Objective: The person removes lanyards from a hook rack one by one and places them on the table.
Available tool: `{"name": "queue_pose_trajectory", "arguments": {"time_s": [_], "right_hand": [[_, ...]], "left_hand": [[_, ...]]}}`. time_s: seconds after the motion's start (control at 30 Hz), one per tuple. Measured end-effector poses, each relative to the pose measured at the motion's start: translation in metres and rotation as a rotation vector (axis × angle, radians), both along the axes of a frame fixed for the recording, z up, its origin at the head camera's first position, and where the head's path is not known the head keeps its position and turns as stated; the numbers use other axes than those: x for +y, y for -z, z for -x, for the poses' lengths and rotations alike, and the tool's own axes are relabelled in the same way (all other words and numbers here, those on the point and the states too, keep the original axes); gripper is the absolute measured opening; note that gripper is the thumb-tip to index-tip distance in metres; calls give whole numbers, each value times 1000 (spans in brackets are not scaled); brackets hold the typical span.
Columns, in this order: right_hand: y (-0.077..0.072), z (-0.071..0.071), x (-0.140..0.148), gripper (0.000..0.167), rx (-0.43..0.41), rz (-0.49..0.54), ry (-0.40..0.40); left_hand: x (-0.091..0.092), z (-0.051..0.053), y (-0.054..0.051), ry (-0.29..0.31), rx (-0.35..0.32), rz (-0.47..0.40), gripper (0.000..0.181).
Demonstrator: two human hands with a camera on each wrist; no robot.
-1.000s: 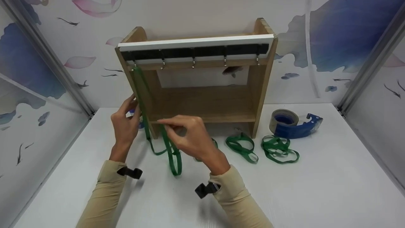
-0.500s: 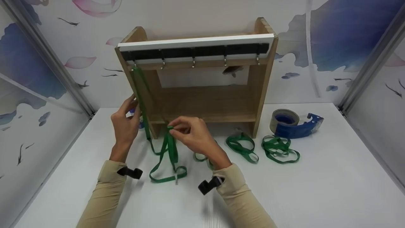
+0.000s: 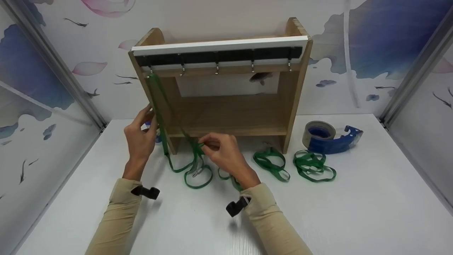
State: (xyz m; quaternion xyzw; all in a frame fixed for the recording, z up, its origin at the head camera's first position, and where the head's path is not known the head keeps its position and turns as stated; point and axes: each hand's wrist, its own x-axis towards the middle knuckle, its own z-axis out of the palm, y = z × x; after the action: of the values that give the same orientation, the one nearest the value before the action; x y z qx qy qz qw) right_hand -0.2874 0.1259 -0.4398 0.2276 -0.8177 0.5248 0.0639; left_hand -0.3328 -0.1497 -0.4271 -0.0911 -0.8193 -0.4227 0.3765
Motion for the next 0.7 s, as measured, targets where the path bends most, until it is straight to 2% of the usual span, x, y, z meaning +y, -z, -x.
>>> {"name": "queue_pose_trajectory", "arguments": {"time_s": [0.17,0.37,0.5,0.7], "right_hand": [[16,-12,-6,21,112,-226,-92],[35,-32,-14,20,178,-485,-254],[43,-38,-17,15,188,-547,-297],[42,-38,-17,24,113,-560,-351]], "left_hand": [[0,1,1,10,8,-13,46],[0,1,2,16,10,-17,46],[1,1,2,17,1,-22,47],[0,2,2,20,6,-17,46]]}}
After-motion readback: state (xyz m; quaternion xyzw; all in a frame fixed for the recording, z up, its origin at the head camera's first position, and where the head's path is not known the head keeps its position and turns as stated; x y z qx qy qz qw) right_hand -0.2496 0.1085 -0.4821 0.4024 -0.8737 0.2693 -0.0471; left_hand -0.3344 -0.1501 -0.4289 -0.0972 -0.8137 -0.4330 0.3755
